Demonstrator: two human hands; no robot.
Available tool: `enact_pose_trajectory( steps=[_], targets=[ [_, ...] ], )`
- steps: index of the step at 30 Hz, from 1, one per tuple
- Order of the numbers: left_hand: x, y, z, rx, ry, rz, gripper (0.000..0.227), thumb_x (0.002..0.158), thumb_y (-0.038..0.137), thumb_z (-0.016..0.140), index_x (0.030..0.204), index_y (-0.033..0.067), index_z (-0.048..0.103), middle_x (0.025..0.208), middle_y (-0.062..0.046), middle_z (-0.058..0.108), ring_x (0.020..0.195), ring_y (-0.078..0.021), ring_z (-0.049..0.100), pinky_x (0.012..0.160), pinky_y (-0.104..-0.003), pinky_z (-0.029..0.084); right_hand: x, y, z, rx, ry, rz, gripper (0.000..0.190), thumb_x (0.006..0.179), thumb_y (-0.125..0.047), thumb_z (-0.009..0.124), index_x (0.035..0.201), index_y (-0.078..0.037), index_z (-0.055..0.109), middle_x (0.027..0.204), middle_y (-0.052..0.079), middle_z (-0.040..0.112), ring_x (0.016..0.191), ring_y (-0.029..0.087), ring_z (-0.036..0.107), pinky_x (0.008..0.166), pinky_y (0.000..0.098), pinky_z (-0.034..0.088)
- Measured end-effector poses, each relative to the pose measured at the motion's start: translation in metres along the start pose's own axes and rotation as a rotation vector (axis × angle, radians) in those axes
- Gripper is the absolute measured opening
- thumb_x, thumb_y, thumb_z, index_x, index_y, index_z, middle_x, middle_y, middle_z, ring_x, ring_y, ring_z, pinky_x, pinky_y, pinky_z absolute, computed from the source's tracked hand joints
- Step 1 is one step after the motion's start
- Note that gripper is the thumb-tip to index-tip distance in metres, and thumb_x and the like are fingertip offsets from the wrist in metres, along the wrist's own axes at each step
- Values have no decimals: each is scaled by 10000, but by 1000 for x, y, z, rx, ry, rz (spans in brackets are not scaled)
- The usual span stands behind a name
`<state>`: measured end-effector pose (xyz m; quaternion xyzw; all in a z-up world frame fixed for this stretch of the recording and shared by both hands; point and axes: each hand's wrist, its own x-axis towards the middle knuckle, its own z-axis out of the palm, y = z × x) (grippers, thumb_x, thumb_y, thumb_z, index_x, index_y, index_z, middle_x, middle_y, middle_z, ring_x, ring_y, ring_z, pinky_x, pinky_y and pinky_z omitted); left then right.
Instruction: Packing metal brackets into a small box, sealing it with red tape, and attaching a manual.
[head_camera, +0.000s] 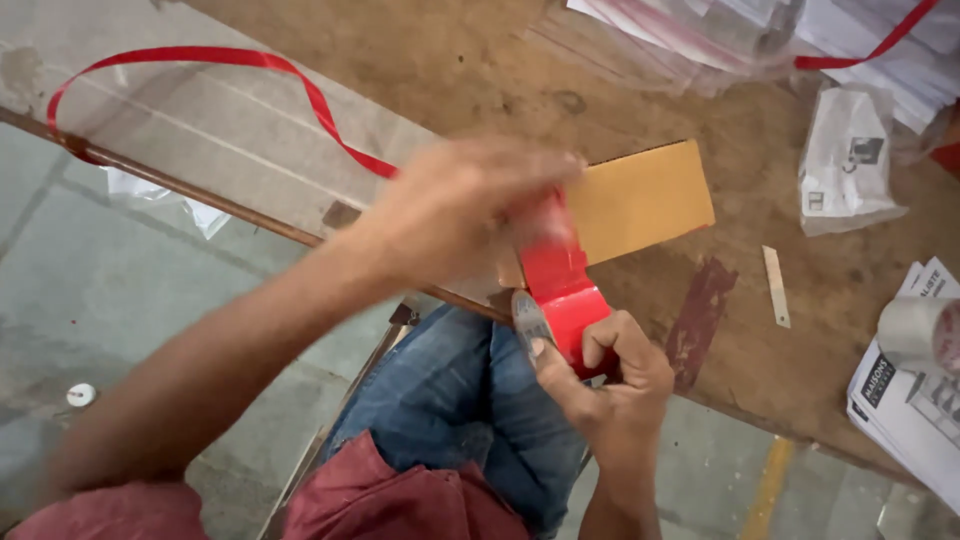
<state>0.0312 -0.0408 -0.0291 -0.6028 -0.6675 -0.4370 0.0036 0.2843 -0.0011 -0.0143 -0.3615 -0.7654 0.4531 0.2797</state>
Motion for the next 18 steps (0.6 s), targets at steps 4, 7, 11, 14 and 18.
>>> enact_pose_trajectory(
  steps=[4, 7, 11, 14, 18],
  targets=[
    [-7, 18, -11, -176, -368, 31, 898, 832, 562, 767, 1523, 67, 480, 1614, -115, 456, 1135, -367, 672, 880, -462, 547, 2, -4, 2, 19, -6, 5, 396, 783, -23, 838, 750, -106, 452, 713, -91, 404, 652, 15, 361, 557, 215, 311],
    [-13, 12, -8, -127, -297, 176, 1157, 745, 729, 759, 1559, 18, 348, 1629, -190, 374, 1240, -396, 629, 917, -460, 548, 3, -5, 3, -51, 14, -4, 415, 757, -38, 853, 740, -108, 444, 704, -88, 372, 645, 22, 336, 546, 215, 293],
    [-18, 17, -8, -131, -325, 166, 1270, 672, 670, 853, 1583, -5, 282, 1635, -204, 343, 1323, -416, 573, 955, -473, 541, 2, -5, 5, -85, 23, -27, 390, 763, -49, 843, 751, -112, 458, 699, -92, 379, 643, 20, 350, 542, 210, 313],
    [-27, 22, 1, -142, -367, 10, 1439, 489, 521, 946, 1594, -22, 200, 1592, -288, 243, 1345, -492, 474, 956, -501, 518, 1, -3, 4, -31, 37, 6, 416, 780, -54, 846, 738, -112, 436, 702, -89, 375, 644, 22, 338, 536, 213, 296],
    [-37, 19, 9, -201, -312, 9, 1270, 525, 352, 999, 1588, 130, 339, 1608, -273, 182, 1382, -493, 451, 1094, -497, 476, 2, -2, 2, -64, 29, 2, 405, 773, -48, 841, 733, -111, 443, 688, -85, 397, 633, 23, 361, 527, 215, 309]
  ],
)
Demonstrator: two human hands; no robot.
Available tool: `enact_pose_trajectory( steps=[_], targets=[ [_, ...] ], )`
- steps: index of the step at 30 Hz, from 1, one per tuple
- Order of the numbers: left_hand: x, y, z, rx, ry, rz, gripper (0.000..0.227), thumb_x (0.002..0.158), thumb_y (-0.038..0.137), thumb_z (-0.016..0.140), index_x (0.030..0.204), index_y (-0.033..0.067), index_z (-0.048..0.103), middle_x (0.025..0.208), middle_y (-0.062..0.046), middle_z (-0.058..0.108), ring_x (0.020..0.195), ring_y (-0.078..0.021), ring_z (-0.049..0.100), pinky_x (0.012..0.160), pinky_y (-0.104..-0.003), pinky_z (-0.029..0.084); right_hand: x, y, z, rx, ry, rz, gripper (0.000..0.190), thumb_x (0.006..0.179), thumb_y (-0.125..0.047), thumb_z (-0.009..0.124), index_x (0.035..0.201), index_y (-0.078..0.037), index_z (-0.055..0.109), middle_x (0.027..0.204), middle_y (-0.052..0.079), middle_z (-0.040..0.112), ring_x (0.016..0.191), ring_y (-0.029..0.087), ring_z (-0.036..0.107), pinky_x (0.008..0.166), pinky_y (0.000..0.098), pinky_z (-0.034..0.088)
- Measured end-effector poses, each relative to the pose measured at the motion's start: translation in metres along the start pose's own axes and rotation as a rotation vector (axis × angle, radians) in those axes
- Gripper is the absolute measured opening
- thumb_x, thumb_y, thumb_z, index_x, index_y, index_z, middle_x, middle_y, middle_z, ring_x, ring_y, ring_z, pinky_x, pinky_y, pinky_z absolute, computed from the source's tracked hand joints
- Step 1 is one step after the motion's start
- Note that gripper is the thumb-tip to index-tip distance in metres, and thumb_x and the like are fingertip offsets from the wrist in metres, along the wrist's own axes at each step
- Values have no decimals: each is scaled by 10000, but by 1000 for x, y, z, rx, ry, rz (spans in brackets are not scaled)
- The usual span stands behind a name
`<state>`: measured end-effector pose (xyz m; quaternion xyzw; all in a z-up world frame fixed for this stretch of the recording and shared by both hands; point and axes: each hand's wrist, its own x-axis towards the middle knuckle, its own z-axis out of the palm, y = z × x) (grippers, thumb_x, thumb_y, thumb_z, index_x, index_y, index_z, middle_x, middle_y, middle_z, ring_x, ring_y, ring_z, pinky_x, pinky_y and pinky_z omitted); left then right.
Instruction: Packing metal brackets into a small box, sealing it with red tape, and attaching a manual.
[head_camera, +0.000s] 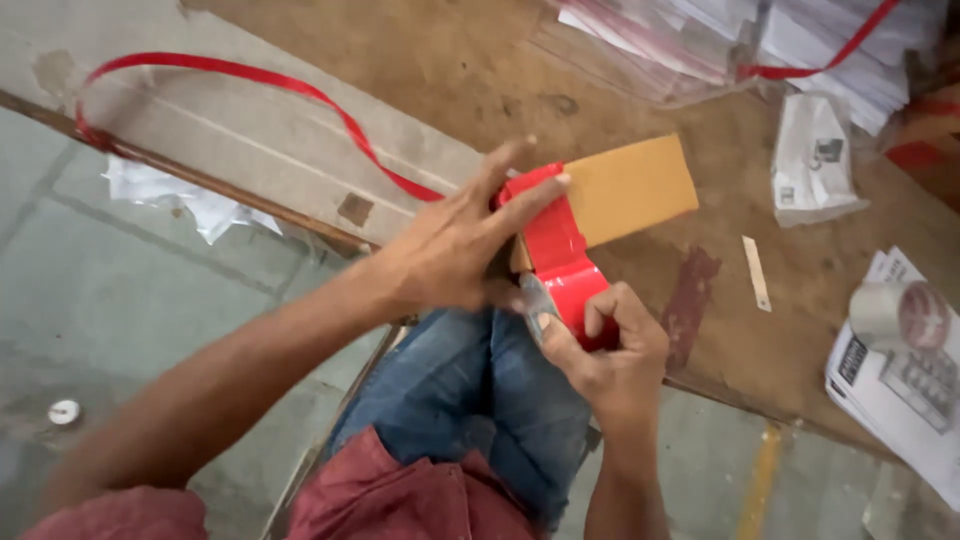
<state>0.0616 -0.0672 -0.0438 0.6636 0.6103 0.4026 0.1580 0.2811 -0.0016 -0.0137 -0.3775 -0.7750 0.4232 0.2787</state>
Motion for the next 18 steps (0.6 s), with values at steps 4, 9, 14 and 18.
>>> enact_pose_trajectory(
  steps=[4, 9, 14, 18],
  targets=[
    [4, 5, -2, 91, 35, 32, 1268, 449, 335, 962, 1534, 90, 352, 1640, -296, 136, 1390, -483, 452, 1023, -467, 499, 6, -8, -6, 109, -58, 42, 386, 778, -52, 821, 722, -115, 444, 670, -80, 469, 607, 20, 463, 508, 216, 382],
    [4, 9, -1, 120, 43, 73, 1204, 577, 397, 943, 1550, 12, 346, 1644, -173, 334, 1287, -450, 524, 1016, -485, 509, 8, 2, -17, -74, -35, -139, 359, 768, -55, 843, 764, -92, 487, 736, -38, 460, 678, 54, 430, 589, 238, 380],
    [5, -3, 6, 31, 263, 173, 1160, 612, 508, 954, 1503, 18, 395, 1574, -194, 406, 1341, -417, 530, 1082, -475, 501, 45, -41, -32, -218, -12, -277, 340, 753, -107, 826, 904, -76, 523, 802, -25, 569, 704, 78, 531, 635, 240, 460],
    [1, -8, 7, -42, 241, -15, 1006, 758, 442, 900, 1536, 28, 415, 1594, -211, 445, 1442, -399, 482, 1173, -468, 448, 94, -73, -25, -238, -137, -374, 357, 802, -158, 869, 951, -62, 559, 854, 35, 611, 765, 96, 580, 690, 278, 505]
  ],
)
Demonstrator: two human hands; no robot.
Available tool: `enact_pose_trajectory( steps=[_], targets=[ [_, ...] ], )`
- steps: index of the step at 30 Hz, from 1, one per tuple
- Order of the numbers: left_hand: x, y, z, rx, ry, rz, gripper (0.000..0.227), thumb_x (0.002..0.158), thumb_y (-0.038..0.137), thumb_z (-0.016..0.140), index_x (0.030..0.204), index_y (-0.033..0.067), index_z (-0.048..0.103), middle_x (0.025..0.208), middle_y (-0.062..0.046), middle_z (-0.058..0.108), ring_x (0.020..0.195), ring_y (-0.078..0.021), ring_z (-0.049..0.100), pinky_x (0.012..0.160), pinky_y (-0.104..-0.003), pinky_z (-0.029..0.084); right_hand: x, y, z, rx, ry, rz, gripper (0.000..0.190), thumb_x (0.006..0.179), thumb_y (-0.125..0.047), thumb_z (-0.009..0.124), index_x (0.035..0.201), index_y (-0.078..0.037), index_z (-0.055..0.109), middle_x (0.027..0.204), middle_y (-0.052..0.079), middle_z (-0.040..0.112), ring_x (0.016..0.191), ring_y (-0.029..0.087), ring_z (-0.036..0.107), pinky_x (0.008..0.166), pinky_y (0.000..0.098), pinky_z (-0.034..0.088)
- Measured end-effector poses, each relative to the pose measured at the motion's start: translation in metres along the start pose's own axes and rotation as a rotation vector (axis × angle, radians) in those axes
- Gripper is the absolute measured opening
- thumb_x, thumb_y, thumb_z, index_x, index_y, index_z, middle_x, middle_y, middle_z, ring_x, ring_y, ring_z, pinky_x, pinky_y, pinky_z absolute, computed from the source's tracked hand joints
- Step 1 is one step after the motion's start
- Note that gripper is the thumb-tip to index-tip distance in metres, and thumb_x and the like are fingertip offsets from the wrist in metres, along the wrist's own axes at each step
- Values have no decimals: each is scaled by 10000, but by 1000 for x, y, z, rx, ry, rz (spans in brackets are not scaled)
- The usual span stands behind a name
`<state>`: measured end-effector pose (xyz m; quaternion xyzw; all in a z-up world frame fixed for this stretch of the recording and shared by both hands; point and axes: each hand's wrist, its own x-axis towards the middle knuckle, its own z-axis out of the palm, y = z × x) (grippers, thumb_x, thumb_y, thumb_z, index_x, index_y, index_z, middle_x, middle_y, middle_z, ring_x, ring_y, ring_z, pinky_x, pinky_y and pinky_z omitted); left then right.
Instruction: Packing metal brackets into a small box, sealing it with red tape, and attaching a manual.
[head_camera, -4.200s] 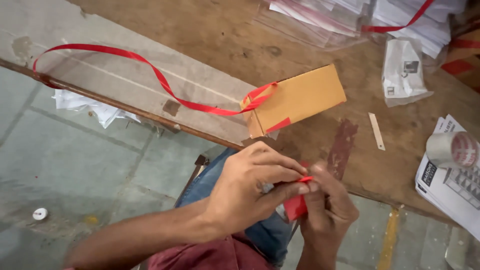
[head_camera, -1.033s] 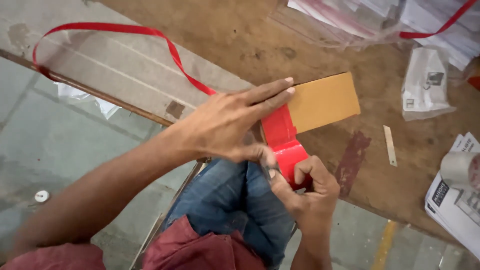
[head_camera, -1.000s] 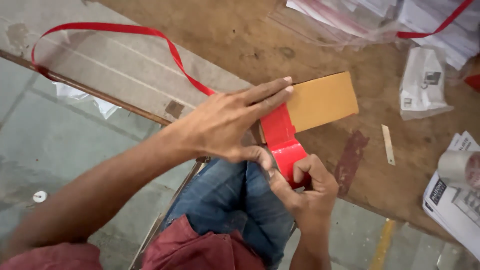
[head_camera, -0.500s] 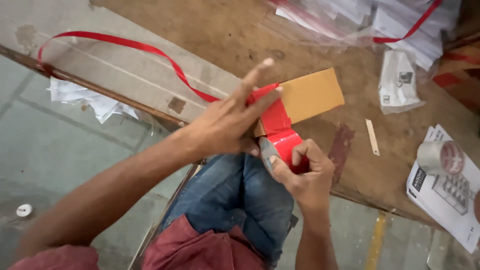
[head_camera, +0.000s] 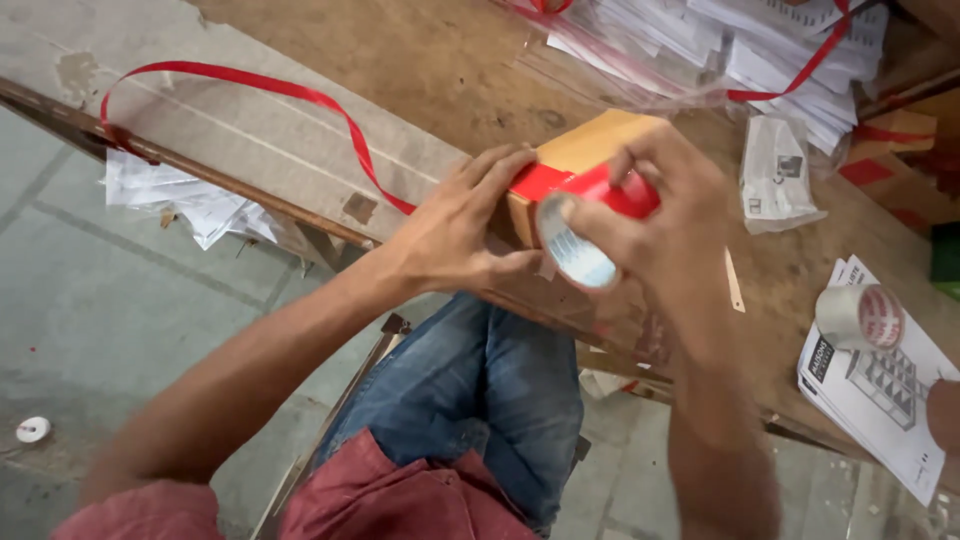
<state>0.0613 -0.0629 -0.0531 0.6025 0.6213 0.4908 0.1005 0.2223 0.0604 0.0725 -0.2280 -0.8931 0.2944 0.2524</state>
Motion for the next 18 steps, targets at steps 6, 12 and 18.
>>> enact_pose_trajectory(
  steps=[6, 12, 18],
  targets=[
    [3, 2, -1, 201, 156, 68, 1132, 639, 470, 911, 1510, -6, 366, 1447, -239, 504, 1433, -464, 388, 1169, -559, 318, 59, -10, 18, -77, -205, 7, 382, 747, -242, 871, 930, -61, 588, 824, 39, 618, 773, 130, 605, 668, 309, 506],
    [10, -8, 15, 11, 193, -152, 922, 723, 322, 882, 1485, 65, 430, 1314, -191, 669, 1180, -373, 653, 958, -450, 537, 73, -16, 16, -154, -332, -4, 526, 800, -268, 838, 1137, -45, 502, 922, 112, 605, 886, 230, 632, 773, 393, 510],
    [9, -7, 2, -66, 165, -284, 883, 652, 297, 909, 1398, 82, 490, 1117, -188, 731, 1011, -377, 713, 851, -439, 571, 49, -12, 7, -267, -539, 76, 724, 766, -272, 816, 1275, -51, 351, 1100, 229, 581, 1007, 307, 638, 847, 434, 516]
  ],
)
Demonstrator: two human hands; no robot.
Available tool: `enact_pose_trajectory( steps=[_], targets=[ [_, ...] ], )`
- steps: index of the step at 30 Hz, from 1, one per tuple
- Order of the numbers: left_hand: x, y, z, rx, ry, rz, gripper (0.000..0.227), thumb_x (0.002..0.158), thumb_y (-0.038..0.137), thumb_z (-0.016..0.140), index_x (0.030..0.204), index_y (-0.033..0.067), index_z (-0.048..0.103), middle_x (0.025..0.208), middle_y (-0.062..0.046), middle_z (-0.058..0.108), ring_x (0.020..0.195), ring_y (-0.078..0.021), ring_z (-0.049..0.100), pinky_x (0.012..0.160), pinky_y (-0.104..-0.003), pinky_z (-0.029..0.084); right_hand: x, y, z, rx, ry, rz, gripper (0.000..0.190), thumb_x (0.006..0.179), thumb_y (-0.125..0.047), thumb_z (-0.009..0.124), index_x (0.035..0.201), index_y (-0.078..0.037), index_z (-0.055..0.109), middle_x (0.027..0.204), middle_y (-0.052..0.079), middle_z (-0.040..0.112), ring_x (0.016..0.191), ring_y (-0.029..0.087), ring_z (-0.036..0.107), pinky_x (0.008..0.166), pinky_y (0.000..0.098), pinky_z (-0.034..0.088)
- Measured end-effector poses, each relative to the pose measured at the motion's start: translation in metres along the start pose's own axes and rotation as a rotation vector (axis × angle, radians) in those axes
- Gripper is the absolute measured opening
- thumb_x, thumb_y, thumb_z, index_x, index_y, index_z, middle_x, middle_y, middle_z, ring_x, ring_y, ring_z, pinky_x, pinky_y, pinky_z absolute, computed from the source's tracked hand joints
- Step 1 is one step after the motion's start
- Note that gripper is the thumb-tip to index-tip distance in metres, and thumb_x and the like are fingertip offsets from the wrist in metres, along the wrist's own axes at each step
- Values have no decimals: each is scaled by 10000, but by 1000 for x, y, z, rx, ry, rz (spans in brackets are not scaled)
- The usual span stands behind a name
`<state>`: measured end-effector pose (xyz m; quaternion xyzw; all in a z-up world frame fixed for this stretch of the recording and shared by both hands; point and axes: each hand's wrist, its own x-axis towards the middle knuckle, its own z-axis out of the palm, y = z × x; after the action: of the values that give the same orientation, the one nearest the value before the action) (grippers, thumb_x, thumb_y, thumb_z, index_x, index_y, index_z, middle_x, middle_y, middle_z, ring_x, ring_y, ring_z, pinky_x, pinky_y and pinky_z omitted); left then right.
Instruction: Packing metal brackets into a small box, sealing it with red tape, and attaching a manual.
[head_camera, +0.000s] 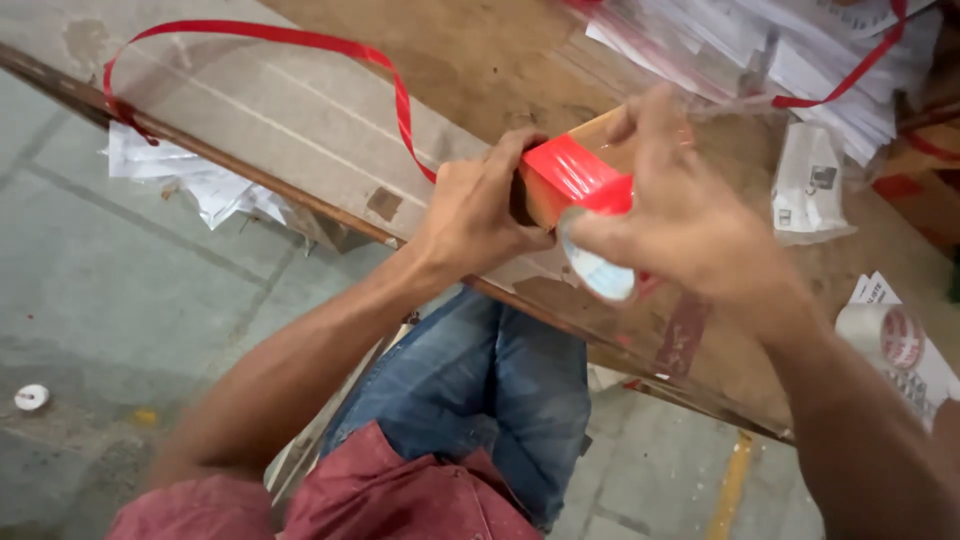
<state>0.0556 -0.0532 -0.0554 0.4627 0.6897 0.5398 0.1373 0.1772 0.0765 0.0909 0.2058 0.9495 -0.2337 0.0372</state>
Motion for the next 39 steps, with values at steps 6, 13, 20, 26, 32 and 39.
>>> enact_pose_trajectory(
  steps=[6, 13, 20, 26, 32, 39],
  targets=[
    [1, -6, 3, 25, 25, 14, 881, 632, 311, 935, 1375, 83, 519, 1106, -196, 736, 1005, -382, 714, 846, -438, 570, -20, -7, 30, 13, -38, 104, 823, 803, -239, 768, 1413, -74, 240, 1152, 273, 607, 1032, 388, 670, 874, 474, 547],
    [3, 8, -6, -9, 28, -17, 963, 608, 291, 918, 1435, 101, 463, 1063, -175, 745, 957, -355, 723, 816, -438, 581, -19, 14, 59, -33, -24, 46, 1062, 816, -238, 731, 1579, -115, 2, 998, 347, 667, 881, 546, 675, 796, 587, 523],
    [6, 0, -1, -208, 155, 50, 784, 698, 247, 866, 1441, 224, 618, 1357, -131, 735, 1175, -241, 771, 992, -344, 625, 7, -17, 29, -297, -175, 189, 1058, 821, -326, 707, 1607, -142, 24, 920, 335, 689, 838, 535, 674, 804, 592, 524],
    [14, -15, -12, -291, 114, -128, 736, 712, 280, 801, 1426, 201, 643, 1603, -177, 461, 1455, -315, 538, 1150, -391, 496, 32, -27, 9, -171, -153, 145, 864, 706, -314, 710, 1511, -173, 430, 969, 263, 714, 922, 444, 693, 811, 521, 540],
    [1, -20, -29, 35, -22, 315, 985, 739, 192, 846, 1588, 33, 371, 1729, -218, 252, 1631, -448, 154, 1365, -506, 145, 65, -32, 6, -250, -183, 11, 762, 630, -334, 767, 1323, -67, 601, 1086, 246, 711, 1003, 417, 688, 848, 477, 536],
    [5, -25, -5, 124, 131, 233, 1320, 717, 189, 973, 1635, 74, 32, 1616, -213, 411, 1475, -386, 462, 1258, -434, 387, 66, -25, -4, -453, -256, -39, 549, 667, -295, 809, 1140, -61, 658, 1031, 237, 714, 940, 408, 706, 813, 475, 547]
  ],
)
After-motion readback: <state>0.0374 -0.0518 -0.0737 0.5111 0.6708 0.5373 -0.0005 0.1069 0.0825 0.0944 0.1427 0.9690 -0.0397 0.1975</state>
